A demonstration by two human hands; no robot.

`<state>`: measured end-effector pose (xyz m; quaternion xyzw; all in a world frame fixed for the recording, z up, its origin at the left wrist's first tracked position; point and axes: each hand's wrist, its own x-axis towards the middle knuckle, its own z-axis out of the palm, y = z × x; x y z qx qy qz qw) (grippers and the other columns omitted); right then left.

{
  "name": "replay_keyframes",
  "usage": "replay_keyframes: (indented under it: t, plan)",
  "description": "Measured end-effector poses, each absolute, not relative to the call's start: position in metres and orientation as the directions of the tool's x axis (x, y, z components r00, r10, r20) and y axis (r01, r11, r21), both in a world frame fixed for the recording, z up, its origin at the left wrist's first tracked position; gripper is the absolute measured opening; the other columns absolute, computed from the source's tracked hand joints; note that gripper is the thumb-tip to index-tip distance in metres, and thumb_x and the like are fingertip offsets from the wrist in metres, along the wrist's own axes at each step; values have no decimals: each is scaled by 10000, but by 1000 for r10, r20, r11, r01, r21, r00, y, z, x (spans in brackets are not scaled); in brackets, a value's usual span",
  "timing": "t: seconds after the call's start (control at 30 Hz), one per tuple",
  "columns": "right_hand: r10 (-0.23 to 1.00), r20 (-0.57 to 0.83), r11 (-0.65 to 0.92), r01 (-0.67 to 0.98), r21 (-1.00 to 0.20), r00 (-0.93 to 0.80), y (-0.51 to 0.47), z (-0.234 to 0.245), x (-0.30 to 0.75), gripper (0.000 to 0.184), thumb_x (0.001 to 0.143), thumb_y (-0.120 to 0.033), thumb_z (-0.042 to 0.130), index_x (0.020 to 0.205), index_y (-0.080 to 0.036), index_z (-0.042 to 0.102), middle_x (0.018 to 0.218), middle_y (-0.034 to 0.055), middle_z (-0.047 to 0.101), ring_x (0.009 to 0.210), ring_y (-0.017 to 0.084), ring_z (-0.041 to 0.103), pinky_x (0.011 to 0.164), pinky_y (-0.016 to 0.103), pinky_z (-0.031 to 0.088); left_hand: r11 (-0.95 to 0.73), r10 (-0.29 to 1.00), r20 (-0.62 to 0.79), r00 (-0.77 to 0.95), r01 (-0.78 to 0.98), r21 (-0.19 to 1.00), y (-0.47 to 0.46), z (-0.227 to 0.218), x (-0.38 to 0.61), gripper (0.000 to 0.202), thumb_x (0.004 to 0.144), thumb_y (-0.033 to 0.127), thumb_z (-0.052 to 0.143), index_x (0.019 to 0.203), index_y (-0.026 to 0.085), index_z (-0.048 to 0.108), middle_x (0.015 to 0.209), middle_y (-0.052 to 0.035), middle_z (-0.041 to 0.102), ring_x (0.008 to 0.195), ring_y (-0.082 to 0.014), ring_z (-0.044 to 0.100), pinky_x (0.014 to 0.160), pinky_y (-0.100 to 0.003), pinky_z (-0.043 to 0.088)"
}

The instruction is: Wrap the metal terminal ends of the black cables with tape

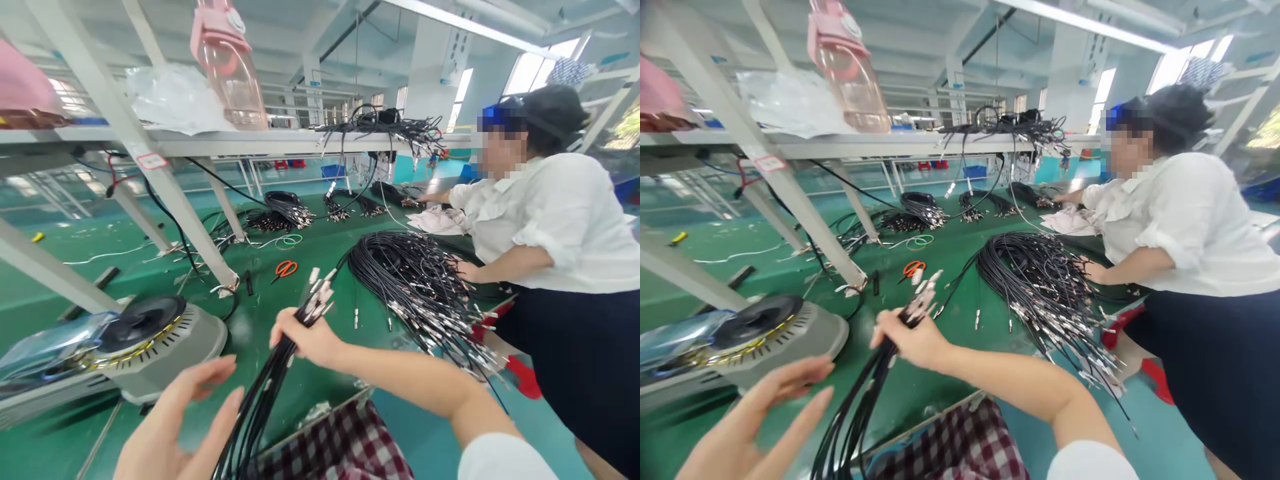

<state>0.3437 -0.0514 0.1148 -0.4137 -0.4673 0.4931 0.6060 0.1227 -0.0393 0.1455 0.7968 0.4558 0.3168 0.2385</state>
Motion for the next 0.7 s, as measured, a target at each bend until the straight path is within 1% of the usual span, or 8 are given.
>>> replay_keyframes:
  t: [0.03,0.1,0.17,0.23,0.3,0.5,0.6,0.7]
  plan:
    - [986,114,140,-236,-962,122,-42,96,356,573,953,-655,466,731,-151,626,592,-29,520,453,62,396,404,209,269,-530,840,322,436,533,660,-28,162,146,450,791,614,616,1185,397,607,1126,5,713,1037,-320,657,922,-464,521]
    - [985,35,84,-293,-952,170,-24,60,377,588,943,-679,456,716,-153,587,556,-40,482,422,55,358,388,215,221,-564,735,225,640,393,726,1,187,206,458,874,469,568,1308,323,575,1019,-23,713,942,-251,668,905,-400,529]
    - [987,-30,28,-355,-935,156,-8,29,390,592,921,-700,475,708,-155,564,531,-45,469,409,54,354,388,216,216,-530,622,120,774,304,791,36,198,277,584,862,325,545,1436,224,503,801,-15,665,723,-192,634,723,-330,540]
    - [992,-70,-23,-404,-915,102,3,8,398,605,906,-715,486,712,-149,578,503,-46,463,391,54,347,387,219,218,-489,574,-21,819,363,793,72,194,352,741,797,170,543,1524,169,400,627,29,575,576,-149,559,591,-269,493]
    - [996,-87,-62,-435,-898,37,11,-3,403,628,903,-725,482,722,-138,610,481,-43,470,376,54,345,381,223,222,-432,605,-169,778,500,751,105,183,422,876,741,60,526,1578,147,283,577,46,549,509,-123,525,557,-243,465]
    - [989,-100,-138,-475,-869,-105,22,-8,417,642,899,-731,491,753,-129,655,524,-25,548,382,54,396,381,220,263,-369,641,-247,726,574,731,165,142,558,931,760,34,529,1607,138,156,621,20,578,488,-112,526,586,-270,475]
    - [986,-92,-148,-488,-860,-137,25,-8,422,617,910,-709,499,756,-134,660,537,-26,557,384,55,404,395,222,288,-357,633,-282,721,595,720,176,118,581,953,764,48,545,1610,138,116,606,28,571,484,-112,528,602,-278,485]
    - [985,-49,-126,-505,-854,-163,26,-8,425,615,911,-711,499,758,-138,659,519,-37,532,387,56,399,402,223,283,-372,603,-318,731,611,699,176,100,581,935,763,69,571,1601,129,159,581,36,573,474,-120,541,599,-279,493]
